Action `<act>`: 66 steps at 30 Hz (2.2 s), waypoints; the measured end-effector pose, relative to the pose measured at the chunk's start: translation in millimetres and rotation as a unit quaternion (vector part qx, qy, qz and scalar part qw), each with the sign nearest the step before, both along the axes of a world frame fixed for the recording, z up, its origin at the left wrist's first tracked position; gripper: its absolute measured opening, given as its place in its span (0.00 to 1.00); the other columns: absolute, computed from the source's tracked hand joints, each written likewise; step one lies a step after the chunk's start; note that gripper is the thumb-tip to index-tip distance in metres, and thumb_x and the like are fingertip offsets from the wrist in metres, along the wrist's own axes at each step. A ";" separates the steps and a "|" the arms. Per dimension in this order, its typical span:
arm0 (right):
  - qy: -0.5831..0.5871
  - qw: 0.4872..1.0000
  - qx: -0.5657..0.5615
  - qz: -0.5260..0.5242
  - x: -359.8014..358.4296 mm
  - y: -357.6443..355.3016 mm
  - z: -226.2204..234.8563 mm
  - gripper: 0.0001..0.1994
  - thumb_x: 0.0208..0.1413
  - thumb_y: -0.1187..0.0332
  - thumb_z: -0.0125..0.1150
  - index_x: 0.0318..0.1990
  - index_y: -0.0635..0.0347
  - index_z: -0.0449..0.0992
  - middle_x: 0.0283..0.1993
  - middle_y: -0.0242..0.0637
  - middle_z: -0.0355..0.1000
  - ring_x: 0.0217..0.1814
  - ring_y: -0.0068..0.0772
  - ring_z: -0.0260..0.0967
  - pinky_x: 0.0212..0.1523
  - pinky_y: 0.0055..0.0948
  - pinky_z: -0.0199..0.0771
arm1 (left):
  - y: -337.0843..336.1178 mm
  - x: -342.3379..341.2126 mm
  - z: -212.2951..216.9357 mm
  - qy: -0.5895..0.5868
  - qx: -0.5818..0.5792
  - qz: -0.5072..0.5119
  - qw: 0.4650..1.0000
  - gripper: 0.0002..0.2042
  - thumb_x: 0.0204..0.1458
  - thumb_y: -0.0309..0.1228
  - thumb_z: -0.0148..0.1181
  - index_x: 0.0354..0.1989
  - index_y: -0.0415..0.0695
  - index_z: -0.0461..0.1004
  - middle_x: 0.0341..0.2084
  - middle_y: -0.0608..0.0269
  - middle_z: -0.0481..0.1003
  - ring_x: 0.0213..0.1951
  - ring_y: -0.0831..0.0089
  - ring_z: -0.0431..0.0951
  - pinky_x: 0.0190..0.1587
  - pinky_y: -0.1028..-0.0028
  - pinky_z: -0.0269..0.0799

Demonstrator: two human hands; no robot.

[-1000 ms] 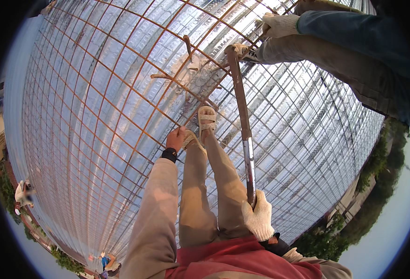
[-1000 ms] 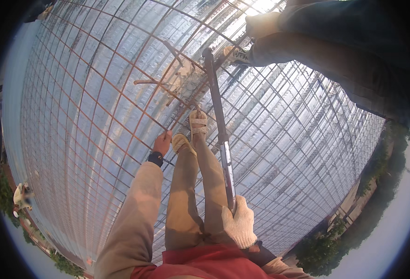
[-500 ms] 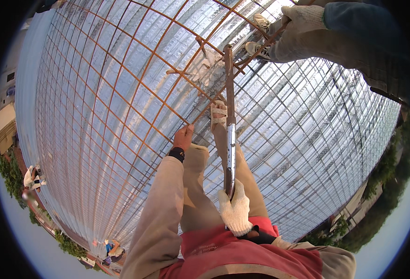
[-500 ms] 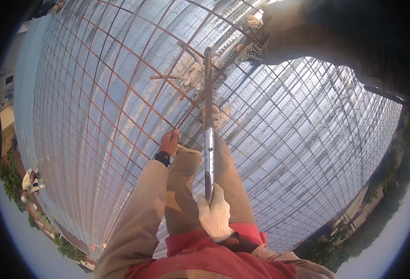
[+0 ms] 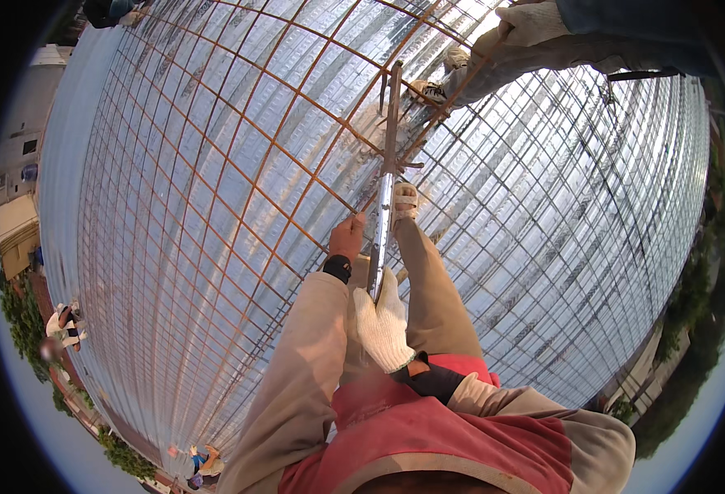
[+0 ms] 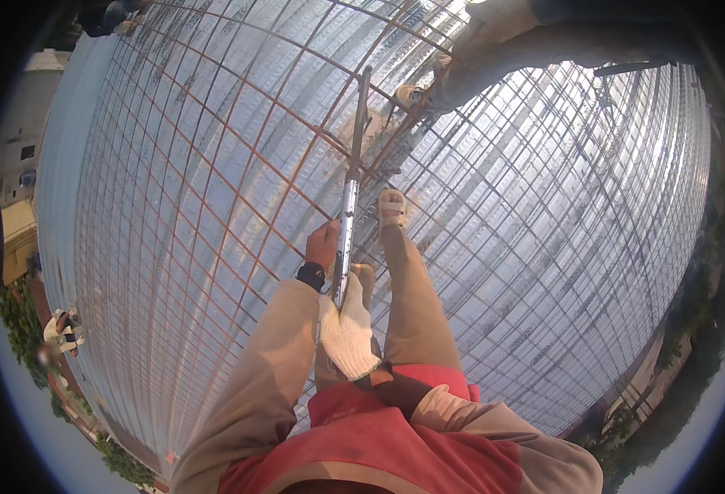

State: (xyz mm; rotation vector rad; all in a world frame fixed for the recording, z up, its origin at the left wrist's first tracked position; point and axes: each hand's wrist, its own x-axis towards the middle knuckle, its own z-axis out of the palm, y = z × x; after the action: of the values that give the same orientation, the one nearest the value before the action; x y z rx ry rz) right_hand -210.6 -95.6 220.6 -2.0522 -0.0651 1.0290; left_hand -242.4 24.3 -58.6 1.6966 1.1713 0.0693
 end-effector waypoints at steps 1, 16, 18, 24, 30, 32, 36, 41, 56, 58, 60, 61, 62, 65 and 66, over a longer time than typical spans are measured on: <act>-0.026 1.000 -0.006 0.007 0.6 7.6 2.4 0.29 0.74 0.64 0.65 0.76 0.65 0.66 0.36 0.44 0.78 0.31 0.42 0.81 0.37 0.46 0.82 | 3.2 -3.5 2.4 0.027 -0.014 -0.019 0.999 0.29 0.77 0.59 0.55 0.53 0.42 0.86 0.39 0.39 0.87 0.46 0.37 0.87 0.48 0.49 0.80; 0.343 0.932 0.087 -0.077 115.7 -12.8 103.1 0.11 0.72 0.67 0.62 0.52 0.65 0.71 0.26 0.31 0.68 0.17 0.22 0.67 0.13 0.30 0.72 | 7.0 -14.7 2.7 0.048 -0.046 -0.049 0.997 0.29 0.76 0.61 0.54 0.50 0.45 0.85 0.36 0.38 0.86 0.45 0.31 0.85 0.48 0.43 0.79; 0.377 0.917 0.091 -0.091 140.1 -0.4 139.4 0.13 0.74 0.66 0.64 0.55 0.64 0.71 0.26 0.28 0.65 0.17 0.20 0.64 0.14 0.27 0.69 | 7.7 -17.4 -1.5 0.050 -0.036 -0.039 0.997 0.29 0.76 0.62 0.53 0.49 0.45 0.85 0.37 0.37 0.86 0.46 0.31 0.85 0.49 0.43 0.79; 0.354 0.934 0.003 -0.055 186.4 6.2 173.0 0.12 0.74 0.63 0.64 0.45 0.62 0.71 0.27 0.25 0.64 0.17 0.16 0.64 0.14 0.24 0.72 | 10.7 -11.6 4.5 0.066 -0.050 -0.044 0.996 0.29 0.76 0.62 0.53 0.51 0.46 0.86 0.42 0.36 0.86 0.52 0.32 0.85 0.54 0.42 0.78; 0.188 0.971 -0.075 0.125 161.9 5.5 185.3 0.17 0.72 0.62 0.60 0.52 0.70 0.69 0.27 0.31 0.70 0.18 0.24 0.74 0.17 0.31 0.77 | 15.3 -13.6 10.4 0.083 -0.055 -0.070 0.993 0.31 0.76 0.61 0.54 0.59 0.45 0.88 0.48 0.37 0.88 0.56 0.34 0.86 0.59 0.47 0.80; 0.090 0.972 -0.117 0.184 149.1 14.6 193.9 0.19 0.73 0.62 0.57 0.56 0.75 0.67 0.26 0.38 0.72 0.19 0.31 0.77 0.20 0.37 0.80 | 29.2 -30.3 11.8 0.079 -0.043 -0.073 0.993 0.30 0.76 0.62 0.52 0.55 0.46 0.88 0.47 0.35 0.87 0.55 0.30 0.84 0.57 0.42 0.80; -0.054 0.932 -0.240 0.267 149.2 1.7 191.9 0.20 0.73 0.66 0.53 0.60 0.78 0.65 0.29 0.51 0.78 0.19 0.44 0.80 0.19 0.43 0.81 | 14.9 -6.9 14.6 0.060 -0.032 -0.106 0.992 0.31 0.77 0.63 0.50 0.54 0.47 0.88 0.48 0.34 0.86 0.56 0.29 0.83 0.57 0.40 0.79; -0.027 0.922 -0.302 0.241 131.4 35.7 212.6 0.19 0.71 0.68 0.55 0.61 0.78 0.67 0.38 0.60 0.81 0.27 0.50 0.85 0.23 0.46 0.85 | 28.0 -10.1 26.1 0.041 -0.066 -0.113 0.991 0.33 0.76 0.62 0.49 0.55 0.43 0.88 0.49 0.33 0.86 0.58 0.29 0.83 0.62 0.41 0.77; -0.081 0.906 -0.339 0.240 155.1 -21.0 165.4 0.16 0.73 0.67 0.54 0.57 0.74 0.70 0.34 0.53 0.80 0.27 0.47 0.84 0.25 0.48 0.85 | 26.0 -3.9 47.5 0.049 -0.114 -0.157 0.980 0.37 0.78 0.64 0.43 0.55 0.41 0.88 0.52 0.33 0.86 0.60 0.29 0.82 0.63 0.40 0.77; -0.071 0.899 -0.340 0.267 156.2 -7.9 161.4 0.17 0.73 0.66 0.55 0.58 0.75 0.70 0.35 0.55 0.80 0.28 0.48 0.85 0.26 0.47 0.85 | 38.8 -11.5 39.3 0.060 -0.113 -0.156 0.979 0.37 0.78 0.63 0.43 0.55 0.40 0.88 0.52 0.32 0.86 0.59 0.28 0.82 0.63 0.40 0.76; -0.067 0.900 -0.333 0.273 156.4 -5.5 153.2 0.19 0.72 0.66 0.56 0.60 0.75 0.69 0.35 0.57 0.81 0.31 0.50 0.86 0.27 0.47 0.86 | 45.9 -16.5 27.0 0.045 -0.090 -0.144 0.984 0.37 0.78 0.63 0.43 0.54 0.39 0.88 0.51 0.30 0.86 0.59 0.27 0.82 0.62 0.39 0.76; -0.119 0.907 -0.292 0.281 153.6 -22.4 146.7 0.13 0.70 0.67 0.56 0.53 0.68 0.69 0.27 0.47 0.75 0.21 0.41 0.79 0.20 0.42 0.80 | 41.6 -11.5 32.9 0.044 -0.094 -0.146 0.984 0.37 0.78 0.63 0.43 0.54 0.39 0.88 0.51 0.30 0.86 0.59 0.27 0.82 0.63 0.39 0.76; -0.111 0.907 -0.304 0.268 162.8 -32.5 139.4 0.12 0.70 0.68 0.56 0.53 0.68 0.69 0.28 0.49 0.76 0.21 0.42 0.79 0.21 0.43 0.81 | 39.1 -6.5 38.2 0.044 -0.097 -0.146 0.983 0.37 0.78 0.63 0.43 0.54 0.39 0.88 0.51 0.30 0.86 0.59 0.27 0.82 0.63 0.39 0.76; -0.113 0.901 -0.327 0.264 171.6 -41.2 124.6 0.10 0.70 0.68 0.56 0.51 0.66 0.69 0.29 0.51 0.78 0.22 0.44 0.81 0.23 0.47 0.81 | 33.6 -16.1 43.4 0.061 -0.105 -0.157 0.980 0.37 0.78 0.63 0.43 0.54 0.39 0.88 0.53 0.30 0.85 0.60 0.27 0.82 0.64 0.39 0.76; -0.129 0.905 -0.323 0.246 182.4 -54.8 111.8 0.10 0.69 0.68 0.58 0.50 0.64 0.70 0.29 0.53 0.78 0.25 0.51 0.82 0.27 0.52 0.82 | 37.5 -6.6 47.4 0.055 -0.097 -0.158 0.981 0.37 0.77 0.64 0.43 0.54 0.40 0.88 0.53 0.30 0.85 0.60 0.27 0.82 0.65 0.39 0.76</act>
State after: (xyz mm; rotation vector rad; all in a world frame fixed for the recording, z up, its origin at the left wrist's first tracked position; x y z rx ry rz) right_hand -28.2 -150.4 332.4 -2.8704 -0.4544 1.1712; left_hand -249.0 61.8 -11.1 1.7076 0.9412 -0.3288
